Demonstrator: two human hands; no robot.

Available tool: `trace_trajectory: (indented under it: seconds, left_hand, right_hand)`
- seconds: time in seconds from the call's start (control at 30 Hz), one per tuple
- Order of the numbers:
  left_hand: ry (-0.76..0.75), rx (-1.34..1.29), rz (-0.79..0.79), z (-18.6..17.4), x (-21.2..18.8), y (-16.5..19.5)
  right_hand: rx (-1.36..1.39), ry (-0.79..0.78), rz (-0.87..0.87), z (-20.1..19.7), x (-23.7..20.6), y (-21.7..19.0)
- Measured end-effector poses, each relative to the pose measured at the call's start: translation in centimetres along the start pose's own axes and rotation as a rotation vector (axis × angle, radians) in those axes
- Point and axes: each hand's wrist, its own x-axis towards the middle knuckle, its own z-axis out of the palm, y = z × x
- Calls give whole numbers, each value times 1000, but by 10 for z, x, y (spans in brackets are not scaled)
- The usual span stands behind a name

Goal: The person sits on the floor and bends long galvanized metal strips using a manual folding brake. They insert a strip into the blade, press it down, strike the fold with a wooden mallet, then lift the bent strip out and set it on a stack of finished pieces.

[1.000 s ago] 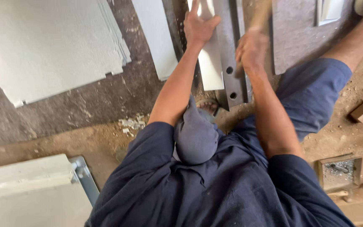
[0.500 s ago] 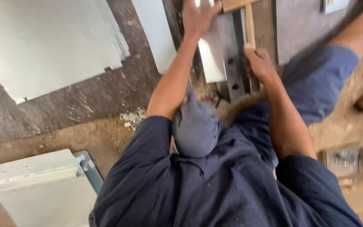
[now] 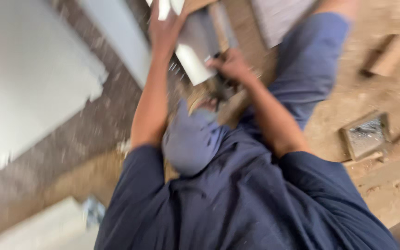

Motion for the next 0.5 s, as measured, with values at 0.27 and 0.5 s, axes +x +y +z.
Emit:
trace_trajectory:
  seconds: [0.27, 0.5]
  left_hand:
    - [-341, 294, 67, 9, -81, 41]
    - [-293, 458, -44, 6, -83, 53]
  right_hand:
    - [106, 76, -69, -15, -14, 7]
    - [-92, 500, -384, -18, -66, -12]
